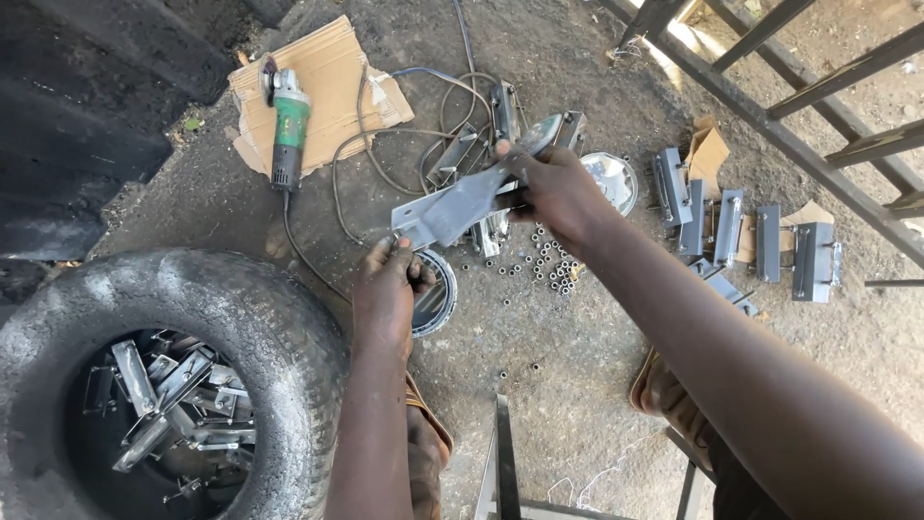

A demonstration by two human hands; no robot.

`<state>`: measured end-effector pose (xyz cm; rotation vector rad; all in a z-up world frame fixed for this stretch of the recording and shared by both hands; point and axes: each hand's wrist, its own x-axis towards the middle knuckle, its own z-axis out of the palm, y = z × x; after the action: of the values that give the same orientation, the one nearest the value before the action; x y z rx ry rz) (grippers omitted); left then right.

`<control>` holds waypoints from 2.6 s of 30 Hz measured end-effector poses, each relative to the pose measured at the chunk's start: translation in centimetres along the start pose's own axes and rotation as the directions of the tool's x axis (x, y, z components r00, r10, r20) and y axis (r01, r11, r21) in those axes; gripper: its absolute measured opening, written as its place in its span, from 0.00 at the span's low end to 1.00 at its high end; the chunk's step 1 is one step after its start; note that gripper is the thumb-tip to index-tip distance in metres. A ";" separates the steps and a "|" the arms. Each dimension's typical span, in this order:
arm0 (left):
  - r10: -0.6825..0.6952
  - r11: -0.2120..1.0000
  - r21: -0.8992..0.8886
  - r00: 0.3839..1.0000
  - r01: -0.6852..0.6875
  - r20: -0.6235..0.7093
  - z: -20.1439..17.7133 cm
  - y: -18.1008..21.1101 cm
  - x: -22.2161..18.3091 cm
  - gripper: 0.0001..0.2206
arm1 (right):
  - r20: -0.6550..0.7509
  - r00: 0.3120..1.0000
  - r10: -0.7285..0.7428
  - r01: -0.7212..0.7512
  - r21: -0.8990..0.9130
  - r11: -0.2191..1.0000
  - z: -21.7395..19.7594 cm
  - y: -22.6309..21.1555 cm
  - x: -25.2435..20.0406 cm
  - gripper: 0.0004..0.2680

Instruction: Painting small metal brackets with a paintbrush.

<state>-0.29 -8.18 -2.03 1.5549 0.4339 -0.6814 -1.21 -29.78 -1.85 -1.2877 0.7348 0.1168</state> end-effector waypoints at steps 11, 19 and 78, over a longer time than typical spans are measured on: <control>-0.079 0.996 -0.062 0.970 0.066 -0.228 -1.7 2.3 -0.3 0.11 | -0.038 0.974 -0.223 0.208 -0.239 0.948 -3.2 -3.8 -0.4 0.08; -0.022 0.999 0.022 0.991 0.025 -0.136 -1.6 0.2 0.1 0.17 | 0.331 0.815 -0.476 0.498 0.021 0.867 1.1 -0.1 -0.9 0.14; 0.148 0.830 0.554 0.984 -0.068 -0.101 2.8 1.9 0.9 0.19 | -0.450 0.778 0.437 0.077 0.760 0.645 -20.4 25.8 14.9 0.12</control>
<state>1.15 -11.26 -1.21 2.1691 0.2563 -0.6413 -10.65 -44.90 -33.30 -0.3926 1.3103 -0.4325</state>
